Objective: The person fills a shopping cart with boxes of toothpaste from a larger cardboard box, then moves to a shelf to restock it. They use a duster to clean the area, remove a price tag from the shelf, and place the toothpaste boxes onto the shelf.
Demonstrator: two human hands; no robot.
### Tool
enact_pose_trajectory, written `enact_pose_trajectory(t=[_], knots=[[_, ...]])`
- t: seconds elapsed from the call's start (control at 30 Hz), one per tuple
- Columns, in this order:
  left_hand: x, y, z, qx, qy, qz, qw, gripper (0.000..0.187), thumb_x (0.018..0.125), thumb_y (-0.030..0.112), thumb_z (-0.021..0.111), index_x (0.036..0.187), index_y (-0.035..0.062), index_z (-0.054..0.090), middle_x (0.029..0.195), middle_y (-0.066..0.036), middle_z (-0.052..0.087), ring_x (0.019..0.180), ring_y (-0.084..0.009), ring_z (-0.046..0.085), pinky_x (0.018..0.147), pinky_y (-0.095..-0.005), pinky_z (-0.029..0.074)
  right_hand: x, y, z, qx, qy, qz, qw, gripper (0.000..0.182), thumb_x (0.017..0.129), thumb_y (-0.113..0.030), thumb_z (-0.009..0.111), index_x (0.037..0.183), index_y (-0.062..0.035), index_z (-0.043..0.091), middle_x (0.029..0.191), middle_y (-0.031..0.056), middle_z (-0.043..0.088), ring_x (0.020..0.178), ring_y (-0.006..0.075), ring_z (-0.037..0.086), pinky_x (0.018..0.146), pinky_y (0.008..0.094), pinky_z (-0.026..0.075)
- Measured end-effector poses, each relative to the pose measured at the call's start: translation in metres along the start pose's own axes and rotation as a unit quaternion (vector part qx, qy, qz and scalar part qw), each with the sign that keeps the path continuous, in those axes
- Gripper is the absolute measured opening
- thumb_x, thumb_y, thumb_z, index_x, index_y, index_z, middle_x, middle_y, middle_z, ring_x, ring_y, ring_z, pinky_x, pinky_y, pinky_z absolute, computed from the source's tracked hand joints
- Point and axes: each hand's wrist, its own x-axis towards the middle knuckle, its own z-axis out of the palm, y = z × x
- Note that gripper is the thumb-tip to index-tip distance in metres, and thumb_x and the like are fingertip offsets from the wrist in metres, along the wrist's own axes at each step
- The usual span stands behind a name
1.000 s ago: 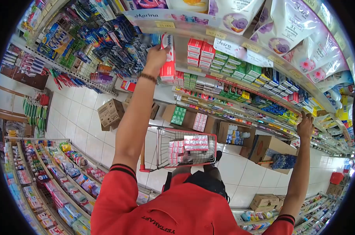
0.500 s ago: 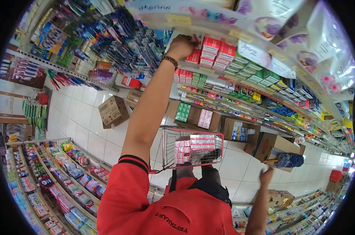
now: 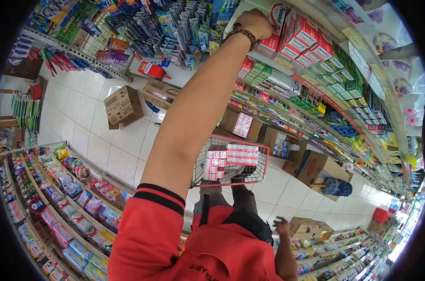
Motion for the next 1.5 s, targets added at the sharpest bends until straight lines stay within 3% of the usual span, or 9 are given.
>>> enact_pose_trajectory(t=[0.3, 0.5, 0.67, 0.83, 0.97, 1.1, 1.27, 1.43, 1.5], knots=[[0.001, -0.006, 0.000, 0.015, 0.031, 0.008, 0.999, 0.064, 0.079, 0.054, 0.075, 0.115, 0.0015, 0.070, 0.125, -0.022, 0.066, 0.114, -0.0359, 0.065, 0.095, -0.0406, 0.054, 0.020, -0.197, 0.010, -0.040, 0.033, -0.303, 0.952, 0.037, 0.088, -0.008, 0.057, 0.124, -0.0034, 0.064, 0.090, 0.0100, 0.073, 0.079, 0.0166, 0.070, 0.063, 0.0293, 0.053], [-0.011, -0.002, -0.015, -0.015, 0.016, -0.019, 1.000, 0.059, 0.076, 0.052, 0.077, 0.112, 0.0051, 0.073, 0.123, -0.019, 0.068, 0.114, -0.0347, 0.066, 0.094, -0.0408, 0.054, 0.033, -0.173, 0.052, -0.120, -0.021, -0.314, 0.942, 0.032, 0.086, -0.002, 0.058, 0.117, -0.0005, 0.067, 0.085, 0.0098, 0.073, 0.074, 0.0164, 0.070, 0.062, 0.0293, 0.054], [-0.127, -0.058, -0.038, -0.151, 0.369, 0.217, 0.891, 0.025, 0.079, 0.019, 0.079, 0.099, 0.0039, 0.075, 0.091, -0.013, 0.070, 0.089, -0.0325, 0.066, 0.083, -0.0401, 0.050, 0.030, -0.106, 0.054, -0.051, -0.023, -0.160, 0.985, 0.023, 0.088, -0.009, 0.062, 0.108, -0.0022, 0.070, 0.086, 0.0076, 0.073, 0.076, 0.0178, 0.073, 0.060, 0.0304, 0.053], [-0.306, -0.146, -0.015, 0.014, 0.290, -0.003, 0.957, 0.025, 0.079, 0.009, 0.078, 0.102, 0.0041, 0.070, 0.107, -0.014, 0.063, 0.109, -0.0345, 0.055, 0.095, -0.0466, 0.042, 0.018, -0.032, 0.058, 0.047, -0.010, -0.095, 0.994, 0.018, 0.089, -0.012, 0.060, 0.102, -0.0038, 0.071, 0.087, 0.0083, 0.073, 0.075, 0.0177, 0.073, 0.057, 0.0295, 0.052], [-0.397, -0.126, 0.032, 0.001, 0.270, -0.026, 0.963, 0.039, 0.077, 0.008, 0.076, 0.114, 0.0030, 0.064, 0.130, -0.020, 0.052, 0.125, -0.0427, 0.043, 0.100, -0.0539, 0.040, 0.009, -0.011, 0.066, 0.084, -0.033, -0.031, 0.995, 0.021, 0.088, -0.009, 0.054, 0.101, -0.0048, 0.070, 0.087, 0.0086, 0.072, 0.073, 0.0175, 0.072, 0.052, 0.0278, 0.050], [-0.443, -0.158, 0.139, -0.099, 0.004, -0.140, 0.985, 0.035, 0.074, 0.008, 0.077, 0.105, -0.0002, 0.064, 0.120, -0.024, 0.060, 0.114, -0.0390, 0.060, 0.095, -0.0478, 0.050, 0.015, -0.029, 0.076, 0.071, -0.044, -0.029, 0.996, 0.023, 0.088, -0.011, 0.056, 0.105, -0.0053, 0.071, 0.087, 0.0073, 0.072, 0.076, 0.0175, 0.072, 0.056, 0.0289, 0.051], [-0.499, -0.241, 0.268, 0.129, -0.281, -0.157, 0.938, 0.035, 0.082, 0.036, 0.074, 0.099, 0.0054, 0.072, 0.094, -0.017, 0.072, 0.085, -0.0356, 0.071, 0.081, -0.0463, 0.057, 0.014, -0.065, 0.061, 0.036, 0.007, -0.138, 0.990, 0.026, 0.090, -0.020, 0.066, 0.109, -0.0031, 0.071, 0.084, 0.0085, 0.073, 0.078, 0.0157, 0.071, 0.063, 0.0301, 0.053], [-0.531, -0.248, 0.330, 0.320, -0.411, -0.075, 0.851, 0.043, 0.087, 0.049, 0.066, 0.098, 0.0086, 0.074, 0.097, -0.013, 0.074, 0.079, -0.0282, 0.072, 0.076, -0.0417, 0.055, 0.002, -0.066, 0.011, 0.070, 0.062, -0.132, 0.987, 0.026, 0.088, -0.016, 0.067, 0.109, -0.0015, 0.072, 0.097, 0.0154, 0.075, 0.088, 0.0257, 0.072, 0.080, 0.0360, 0.056], [-0.559, -0.274, 0.356, 0.362, -0.202, 0.084, 0.906, 0.041, 0.092, 0.049, 0.058, 0.071, 0.0191, 0.076, 0.078, -0.004, 0.070, 0.080, -0.0231, 0.067, 0.068, -0.0375, 0.049, 0.015, -0.042, -0.011, 0.081, 0.087, -0.099, 0.988, 0.026, 0.086, -0.018, 0.068, 0.107, -0.0016, 0.073, 0.085, 0.0119, 0.075, 0.082, 0.0220, 0.072, 0.075, 0.0341, 0.055]])
